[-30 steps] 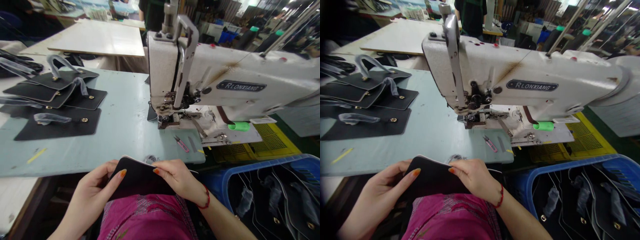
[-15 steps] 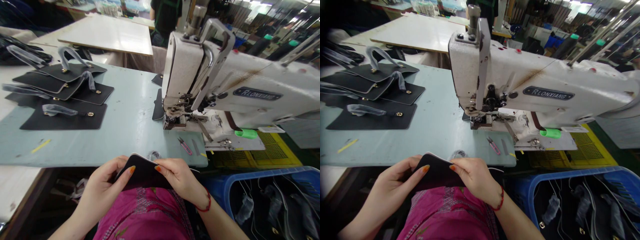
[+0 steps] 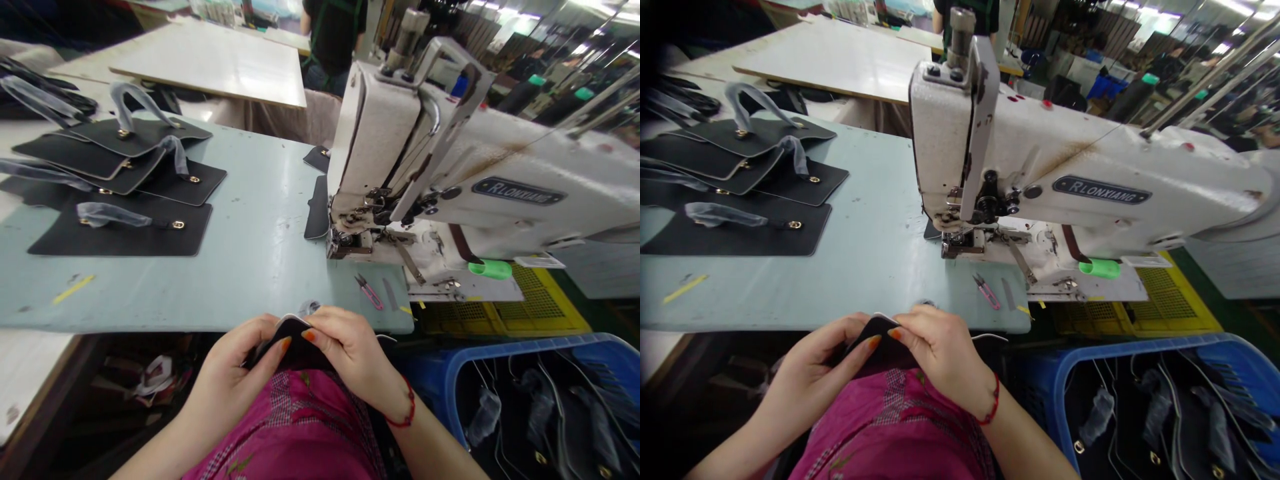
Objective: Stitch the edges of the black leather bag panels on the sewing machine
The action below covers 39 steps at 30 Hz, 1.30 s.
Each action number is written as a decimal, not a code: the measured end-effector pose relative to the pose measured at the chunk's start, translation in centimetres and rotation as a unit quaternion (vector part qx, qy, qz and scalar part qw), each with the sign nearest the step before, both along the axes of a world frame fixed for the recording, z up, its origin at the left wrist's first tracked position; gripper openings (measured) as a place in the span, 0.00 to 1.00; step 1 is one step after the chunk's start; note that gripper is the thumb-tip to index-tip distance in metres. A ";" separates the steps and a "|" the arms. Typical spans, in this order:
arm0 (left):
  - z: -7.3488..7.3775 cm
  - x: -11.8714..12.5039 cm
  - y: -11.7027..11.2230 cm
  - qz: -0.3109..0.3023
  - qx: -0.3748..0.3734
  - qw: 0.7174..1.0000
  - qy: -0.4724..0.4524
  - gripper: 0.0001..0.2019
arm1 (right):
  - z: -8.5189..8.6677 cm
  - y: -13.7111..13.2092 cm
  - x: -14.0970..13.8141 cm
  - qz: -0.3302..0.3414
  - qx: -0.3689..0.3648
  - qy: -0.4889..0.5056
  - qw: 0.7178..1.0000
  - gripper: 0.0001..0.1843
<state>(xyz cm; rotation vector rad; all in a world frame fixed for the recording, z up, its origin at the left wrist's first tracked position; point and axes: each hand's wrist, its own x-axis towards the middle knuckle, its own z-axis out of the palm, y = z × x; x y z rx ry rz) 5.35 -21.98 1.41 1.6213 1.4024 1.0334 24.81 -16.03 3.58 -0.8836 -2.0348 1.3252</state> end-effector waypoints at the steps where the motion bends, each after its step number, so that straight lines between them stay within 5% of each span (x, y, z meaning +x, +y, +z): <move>1: 0.0 0.1 0.0 -0.007 0.005 1.000 0.000 0.06 | 0.1 0.0 -0.1 -0.005 0.000 0.003 1.000 0.15; 27: 0.3 0.8 0.4 -0.055 0.042 0.998 0.011 0.06 | -0.9 -0.9 -1.7 -0.112 0.027 0.096 0.989 0.06; 35: -0.3 -0.3 0.4 -0.003 -0.063 0.997 -0.048 0.02 | -0.9 -0.7 -2.3 -0.108 0.026 0.097 0.989 0.11; 39: 0.3 -1.0 1.2 -0.091 -0.082 0.992 -0.024 0.08 | -0.9 -0.5 -2.6 -0.083 0.045 0.083 0.992 0.13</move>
